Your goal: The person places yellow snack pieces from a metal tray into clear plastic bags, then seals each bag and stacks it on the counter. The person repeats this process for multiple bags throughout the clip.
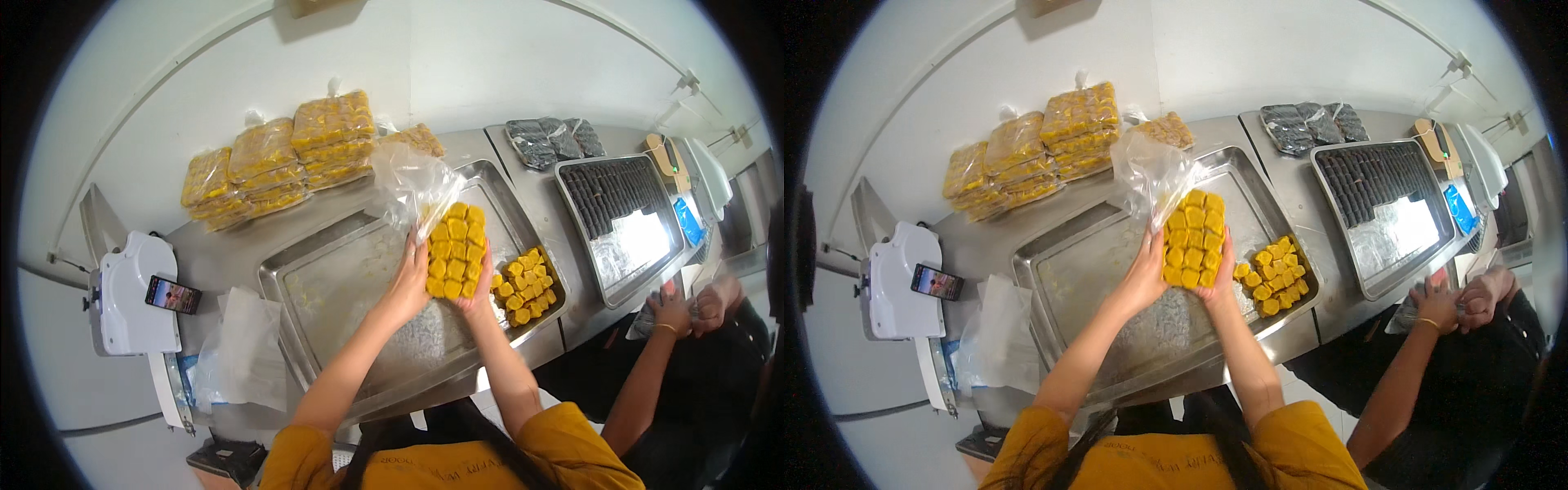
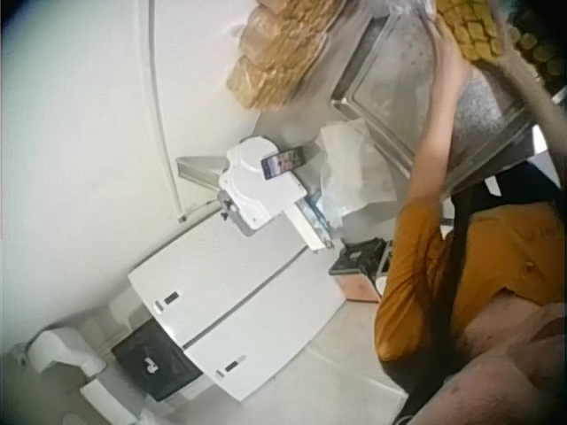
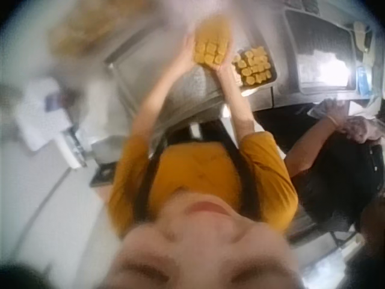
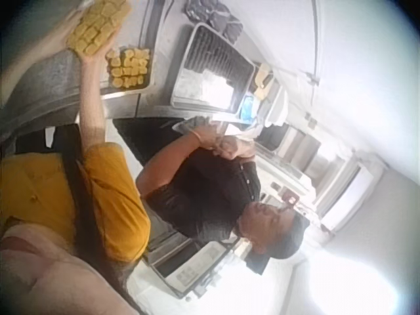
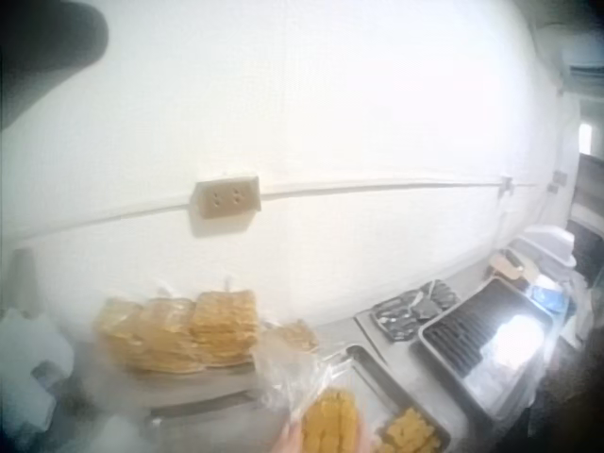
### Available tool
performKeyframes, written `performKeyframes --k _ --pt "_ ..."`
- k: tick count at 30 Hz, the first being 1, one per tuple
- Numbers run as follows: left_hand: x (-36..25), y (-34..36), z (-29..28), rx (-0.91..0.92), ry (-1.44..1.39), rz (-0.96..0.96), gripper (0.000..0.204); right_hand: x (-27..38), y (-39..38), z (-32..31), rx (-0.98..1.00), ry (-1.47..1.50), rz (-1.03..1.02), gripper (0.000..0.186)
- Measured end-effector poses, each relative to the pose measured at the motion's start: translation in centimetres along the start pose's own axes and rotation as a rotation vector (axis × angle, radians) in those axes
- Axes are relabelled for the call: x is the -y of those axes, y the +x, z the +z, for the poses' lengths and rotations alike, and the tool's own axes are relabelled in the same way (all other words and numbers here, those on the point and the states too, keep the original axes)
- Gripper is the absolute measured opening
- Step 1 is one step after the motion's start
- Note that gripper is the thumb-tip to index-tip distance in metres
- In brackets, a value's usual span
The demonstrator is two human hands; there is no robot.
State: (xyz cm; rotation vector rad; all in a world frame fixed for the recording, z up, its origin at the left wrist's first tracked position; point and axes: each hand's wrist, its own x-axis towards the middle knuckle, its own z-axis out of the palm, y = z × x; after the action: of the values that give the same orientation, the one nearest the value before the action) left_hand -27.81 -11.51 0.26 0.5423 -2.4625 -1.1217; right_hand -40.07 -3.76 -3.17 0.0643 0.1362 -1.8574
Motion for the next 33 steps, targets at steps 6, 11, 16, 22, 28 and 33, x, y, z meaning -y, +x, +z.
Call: performKeyframes --k 6,11,16,22,28,33 --pt "-3.0 -5.7 -2.2 0.162 0.021 -0.197 0.094 -5.3 -4.8 -1.2 0.06 0.213 -0.095 0.059" --pt "-3.0 -7.7 -2.9 0.094 0.061 -0.087 0.1 -6.8 -5.6 -1.0 0.067 0.271 -0.006 0.059" --pt "-2.3 -9.6 -4.1 0.059 -0.227 -0.035 0.102 -7.8 -6.1 -0.1 0.014 0.188 -0.01 0.059" --pt "-2.5 -10.3 -4.0 -0.039 -0.286 -0.037 0.088 -8.8 -6.1 0.6 -0.051 0.145 -0.018 0.06" --pt "-2.4 -9.4 -6.7 -0.61 -0.117 -0.243 0.038 -9.1 -6.5 1.9 0.174 0.097 0.049 0.067" --pt "-2.0 -9.5 -9.5 -0.713 0.445 -0.186 0.036 -9.0 -7.3 3.3 0.145 0.133 0.125 0.07"
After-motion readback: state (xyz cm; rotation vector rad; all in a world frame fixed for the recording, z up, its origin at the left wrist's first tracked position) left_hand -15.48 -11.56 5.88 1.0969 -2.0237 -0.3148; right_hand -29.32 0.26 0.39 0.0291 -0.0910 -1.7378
